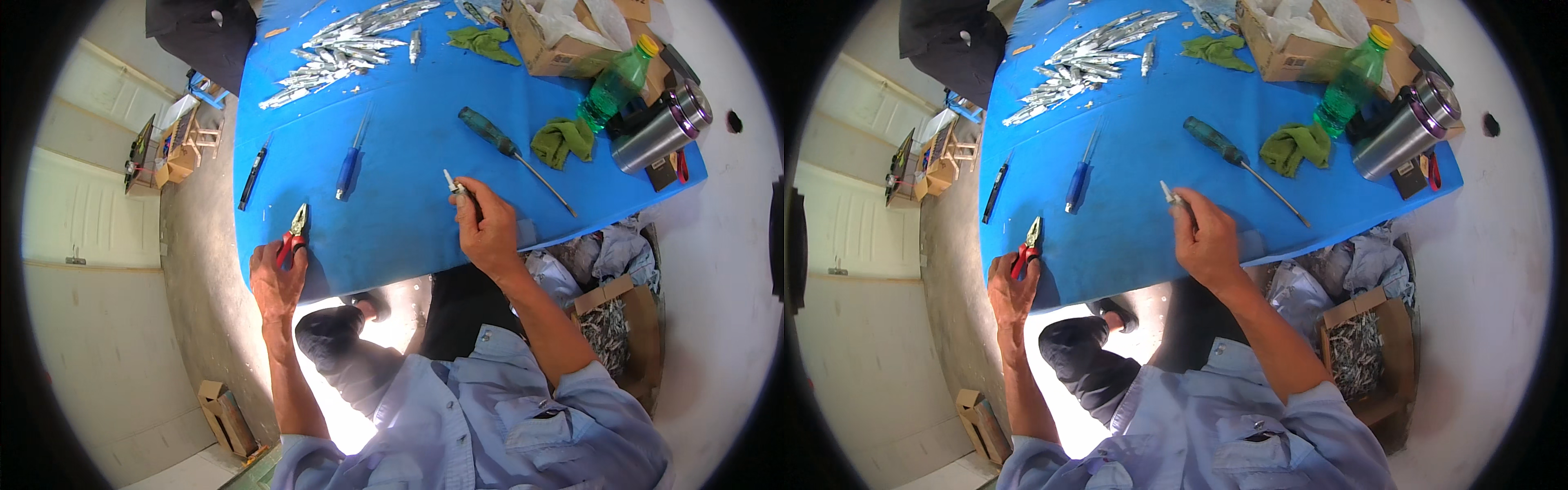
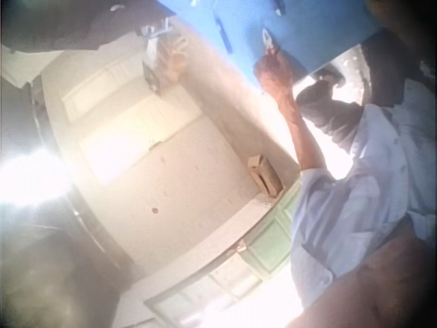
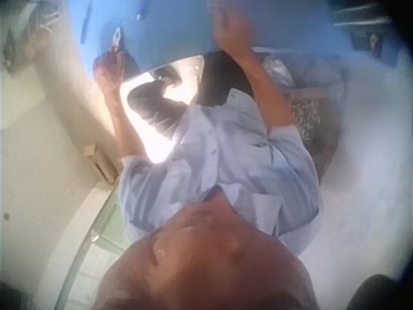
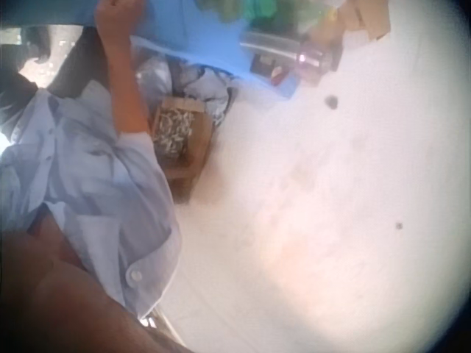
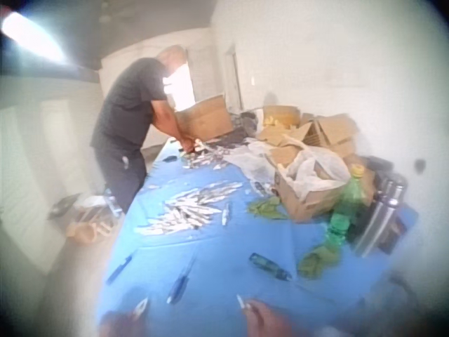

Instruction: The person assembles metal components by using a screwdriver and pliers to secure parts together at a workshop table.

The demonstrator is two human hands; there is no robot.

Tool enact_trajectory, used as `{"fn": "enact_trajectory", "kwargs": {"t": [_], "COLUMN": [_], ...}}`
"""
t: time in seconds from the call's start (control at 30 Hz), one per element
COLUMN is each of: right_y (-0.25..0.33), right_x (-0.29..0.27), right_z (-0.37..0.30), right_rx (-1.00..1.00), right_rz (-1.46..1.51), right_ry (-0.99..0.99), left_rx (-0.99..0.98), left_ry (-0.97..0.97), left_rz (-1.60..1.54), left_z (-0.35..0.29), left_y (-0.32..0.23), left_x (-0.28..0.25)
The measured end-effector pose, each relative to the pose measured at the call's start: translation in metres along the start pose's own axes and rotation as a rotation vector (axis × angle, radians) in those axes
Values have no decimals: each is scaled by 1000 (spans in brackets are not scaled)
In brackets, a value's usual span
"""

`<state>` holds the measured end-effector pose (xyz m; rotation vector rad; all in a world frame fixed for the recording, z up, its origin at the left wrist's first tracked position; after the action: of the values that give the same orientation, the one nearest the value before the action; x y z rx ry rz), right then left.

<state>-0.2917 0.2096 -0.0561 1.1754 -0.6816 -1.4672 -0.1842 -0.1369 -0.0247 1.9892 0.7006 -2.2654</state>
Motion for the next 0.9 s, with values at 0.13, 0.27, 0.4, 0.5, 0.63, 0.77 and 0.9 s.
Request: {"fn": "enact_trajectory", "kwargs": {"t": [0.13, 0.27, 0.4, 0.5, 0.63, 0.77, 0.9], "right_y": [3, 6, 17, 20, 35, 64, 82], "right_x": [0, -2, 0, 0, -3, 0, 18], "right_z": [0, -2, -2, -3, -9, -24, -48], "right_rx": [-39, -118, -186, -207, -226, -225, -215], "right_rz": [-21, -31, -32, -32, -31, -28, 41], "right_ry": [-13, -48, -16, 22, 57, 145, 229], "left_rx": [-223, -243, -194, -285, -194, -218, -282], "left_ry": [117, 133, 329, 571, 406, 526, 734], "left_rz": [-476, -1649, -2057, -1778, -1598, -1741, -1607], "left_z": [-21, -61, -103, -135, -146, -157, -191], "left_y": [11, -35, -80, -109, -123, -124, -117], "left_x": [9, 15, 28, 51, 29, 32, 73]}}
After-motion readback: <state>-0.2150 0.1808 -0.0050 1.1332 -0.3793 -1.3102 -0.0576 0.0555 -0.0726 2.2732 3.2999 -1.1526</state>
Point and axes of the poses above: each hand's wrist, its own z-axis towards the middle knuckle, its own x-axis out of the palm, y = z × x, the point moved 6 cm from there along z, towards the middle knuckle, and after that the axes turned 9 degrees about y, right-handed, at the moved point
